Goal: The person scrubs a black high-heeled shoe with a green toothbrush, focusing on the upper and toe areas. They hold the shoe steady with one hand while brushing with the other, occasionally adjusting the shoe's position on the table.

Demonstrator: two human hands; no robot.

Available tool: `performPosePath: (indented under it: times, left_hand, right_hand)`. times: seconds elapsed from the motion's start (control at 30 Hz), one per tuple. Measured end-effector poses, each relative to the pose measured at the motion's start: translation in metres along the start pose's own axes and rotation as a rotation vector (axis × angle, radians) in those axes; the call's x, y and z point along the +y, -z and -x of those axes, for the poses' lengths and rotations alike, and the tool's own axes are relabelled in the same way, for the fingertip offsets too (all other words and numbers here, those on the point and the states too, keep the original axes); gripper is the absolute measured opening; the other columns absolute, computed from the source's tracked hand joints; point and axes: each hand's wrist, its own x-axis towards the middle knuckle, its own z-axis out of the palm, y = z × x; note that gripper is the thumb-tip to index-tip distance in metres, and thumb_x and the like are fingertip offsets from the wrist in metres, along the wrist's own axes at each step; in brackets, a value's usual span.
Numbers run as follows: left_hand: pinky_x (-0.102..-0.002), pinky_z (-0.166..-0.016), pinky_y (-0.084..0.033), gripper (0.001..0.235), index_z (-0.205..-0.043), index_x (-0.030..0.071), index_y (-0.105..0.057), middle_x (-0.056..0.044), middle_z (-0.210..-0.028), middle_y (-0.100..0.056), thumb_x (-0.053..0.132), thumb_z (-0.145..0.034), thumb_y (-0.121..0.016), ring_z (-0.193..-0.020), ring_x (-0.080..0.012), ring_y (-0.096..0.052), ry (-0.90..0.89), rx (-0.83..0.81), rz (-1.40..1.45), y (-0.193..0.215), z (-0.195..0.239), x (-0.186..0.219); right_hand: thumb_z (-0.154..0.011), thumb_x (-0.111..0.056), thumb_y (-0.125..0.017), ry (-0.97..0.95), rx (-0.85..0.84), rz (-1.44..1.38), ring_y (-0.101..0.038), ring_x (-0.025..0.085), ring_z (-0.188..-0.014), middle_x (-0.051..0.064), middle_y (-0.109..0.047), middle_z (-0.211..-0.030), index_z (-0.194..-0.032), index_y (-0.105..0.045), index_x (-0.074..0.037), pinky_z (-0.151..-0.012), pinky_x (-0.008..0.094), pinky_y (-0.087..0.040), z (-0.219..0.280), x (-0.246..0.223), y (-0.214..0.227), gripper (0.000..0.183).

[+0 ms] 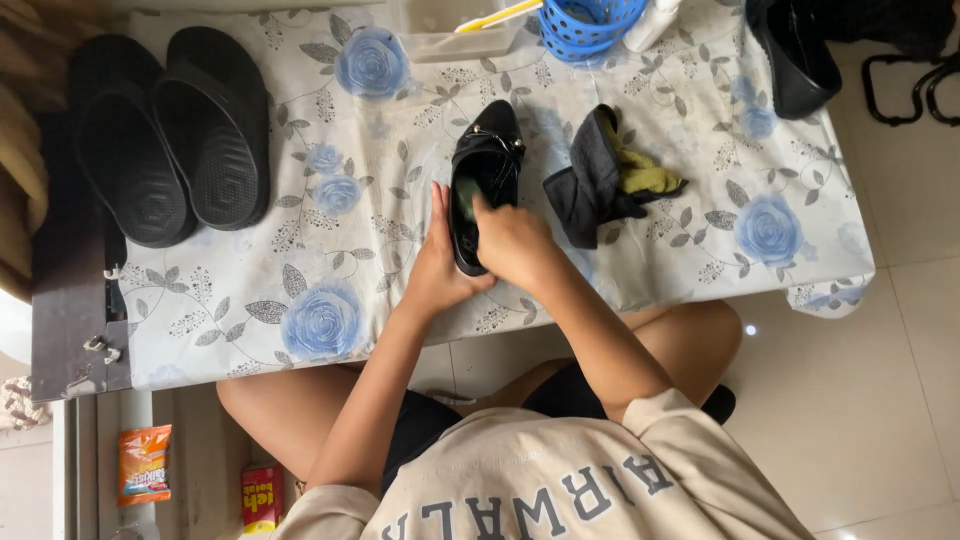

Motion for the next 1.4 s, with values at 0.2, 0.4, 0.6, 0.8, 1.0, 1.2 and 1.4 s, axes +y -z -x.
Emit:
performPosePath:
  times: [0.2,0.4,0.6,0.8,1.0,1.2,1.4]
  left_hand:
    - [-0.052,-0.104,-0.031,0.130,-0.141,0.006,0.011,-0.020,-0.146,-0.019,0.027,-0.051,-0.081,-0.128,-0.0422,-0.028,0.002,0.017,-0.001,0.001,0.000,0.005]
    - [-0.052,-0.103,-0.032,0.129,-0.140,0.006,0.011,-0.023,-0.145,-0.018,0.031,-0.054,-0.081,-0.127,-0.0448,-0.029,0.005,0.010,-0.009,0.000,0.002,0.006]
    - [-0.051,-0.104,-0.031,0.130,-0.141,0.004,0.006,-0.024,-0.144,-0.019,0.027,-0.050,-0.083,-0.127,-0.0441,-0.028,-0.048,0.056,0.002,-0.001,0.003,0.006]
    - [-0.052,-0.104,-0.030,0.131,-0.141,0.004,0.008,-0.023,-0.145,-0.016,0.028,-0.049,-0.082,-0.128,-0.0449,-0.026,-0.070,0.081,0.005,-0.003,0.004,-0.002]
    - [-0.052,-0.106,-0.025,0.117,-0.142,0.006,-0.009,-0.021,-0.146,-0.018,0.023,-0.052,-0.082,-0.129,-0.0398,-0.030,-0.154,0.080,-0.144,-0.014,0.006,0.005]
    - [-0.053,-0.106,-0.025,0.114,-0.142,0.008,-0.010,-0.024,-0.144,-0.017,0.021,-0.054,-0.080,-0.128,-0.0409,-0.031,-0.159,0.085,-0.110,-0.010,0.007,0.001]
    - [-0.050,-0.106,-0.027,0.109,-0.141,0.007,-0.015,-0.025,-0.143,-0.020,0.021,-0.055,-0.081,-0.126,-0.0416,-0.034,-0.175,0.107,-0.067,-0.010,0.004,0.008]
  right_hand:
    - [-0.075,-0.009,-0.044,0.001,-0.174,-0.050,-0.065,0.041,-0.071,0.024,-0.064,-0.075,-0.122,-0.050,-0.005,-0.060,0.053,-0.051,0.050,-0.021,0.032,0.048]
    - [-0.074,-0.007,-0.045,-0.103,0.025,-0.017,-0.065,0.038,-0.071,0.023,-0.064,-0.075,-0.122,-0.047,0.006,-0.060,0.051,-0.051,-0.021,-0.006,0.002,0.049]
    - [-0.074,-0.009,-0.046,0.075,-0.326,-0.114,-0.064,0.042,-0.075,0.024,-0.065,-0.078,-0.106,-0.061,0.001,-0.065,0.051,-0.051,0.051,-0.019,0.058,0.037]
    - [-0.081,-0.016,-0.048,0.116,-0.268,0.030,-0.063,0.039,-0.084,0.018,-0.066,-0.085,-0.102,-0.064,-0.008,-0.073,0.049,-0.049,0.043,-0.018,0.052,0.028]
    - [-0.083,-0.032,-0.047,0.002,-0.392,0.125,-0.060,0.031,-0.098,0.005,-0.068,-0.097,-0.102,-0.067,-0.033,-0.085,0.045,-0.046,0.038,0.035,0.074,0.027]
    - [-0.084,-0.026,-0.049,0.093,-0.365,-0.065,-0.060,0.033,-0.096,0.005,-0.068,-0.096,-0.101,-0.068,-0.027,-0.085,0.045,-0.046,0.045,0.005,0.082,0.025]
    - [-0.083,-0.033,-0.048,-0.070,0.047,0.181,-0.065,0.037,-0.076,0.013,-0.067,-0.074,-0.089,-0.068,-0.026,-0.069,0.046,-0.051,0.034,0.053,0.054,0.022]
